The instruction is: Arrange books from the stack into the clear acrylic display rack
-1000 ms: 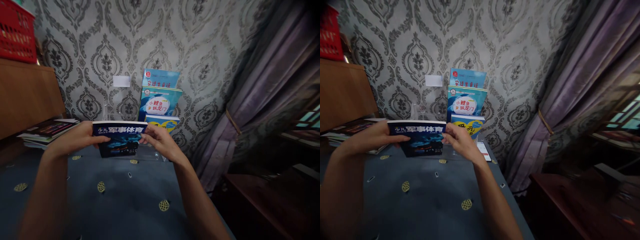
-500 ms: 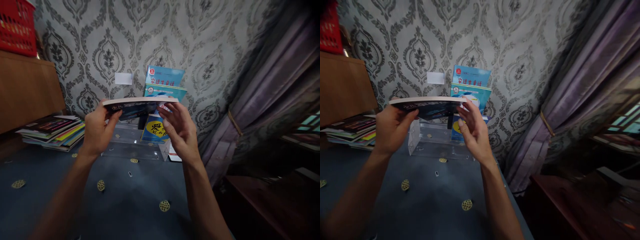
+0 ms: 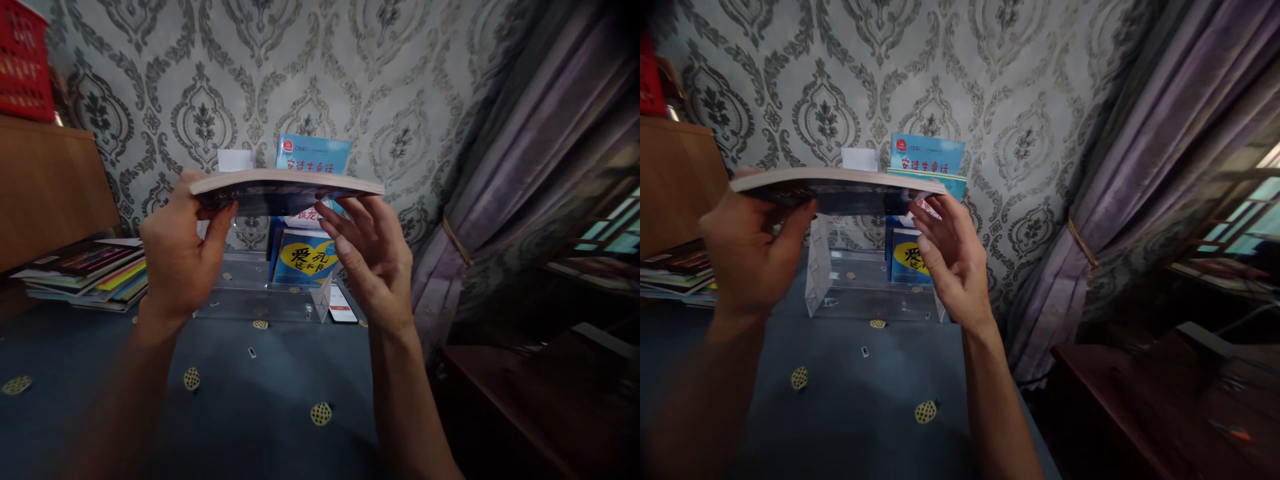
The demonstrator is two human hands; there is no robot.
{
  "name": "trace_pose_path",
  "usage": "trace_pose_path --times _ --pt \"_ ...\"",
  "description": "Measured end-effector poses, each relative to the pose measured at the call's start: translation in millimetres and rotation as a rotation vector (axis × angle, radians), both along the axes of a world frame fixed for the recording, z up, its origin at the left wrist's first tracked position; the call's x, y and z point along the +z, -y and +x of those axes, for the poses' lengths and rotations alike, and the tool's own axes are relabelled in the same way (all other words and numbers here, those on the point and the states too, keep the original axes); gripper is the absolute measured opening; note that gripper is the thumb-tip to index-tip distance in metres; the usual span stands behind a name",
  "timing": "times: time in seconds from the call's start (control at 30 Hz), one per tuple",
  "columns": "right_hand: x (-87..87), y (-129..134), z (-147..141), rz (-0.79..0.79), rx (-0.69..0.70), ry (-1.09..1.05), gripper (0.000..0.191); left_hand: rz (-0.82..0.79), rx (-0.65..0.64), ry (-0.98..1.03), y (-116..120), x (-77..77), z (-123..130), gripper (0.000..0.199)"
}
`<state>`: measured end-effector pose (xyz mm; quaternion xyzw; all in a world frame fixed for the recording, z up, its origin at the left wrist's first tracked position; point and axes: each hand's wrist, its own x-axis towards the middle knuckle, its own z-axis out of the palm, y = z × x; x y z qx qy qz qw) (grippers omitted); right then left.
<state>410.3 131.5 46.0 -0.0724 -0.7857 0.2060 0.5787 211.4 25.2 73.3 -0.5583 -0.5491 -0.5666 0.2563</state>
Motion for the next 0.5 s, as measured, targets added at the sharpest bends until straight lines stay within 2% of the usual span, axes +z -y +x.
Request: trace_pose_path --times 0.27,0.5 --pt "-3.1 -20.0 11.4 -0.009 -0.011 -0.052 0.054 -0.042 -0.170 0.017 -43.6 -5.2 -6.7 0.030" --pt "-3.0 -34.6 19.0 -0.018 -0.079 -0.026 0.060 -0.102 -0.319 0.034 -73.4 -2.0 -12.5 0.032"
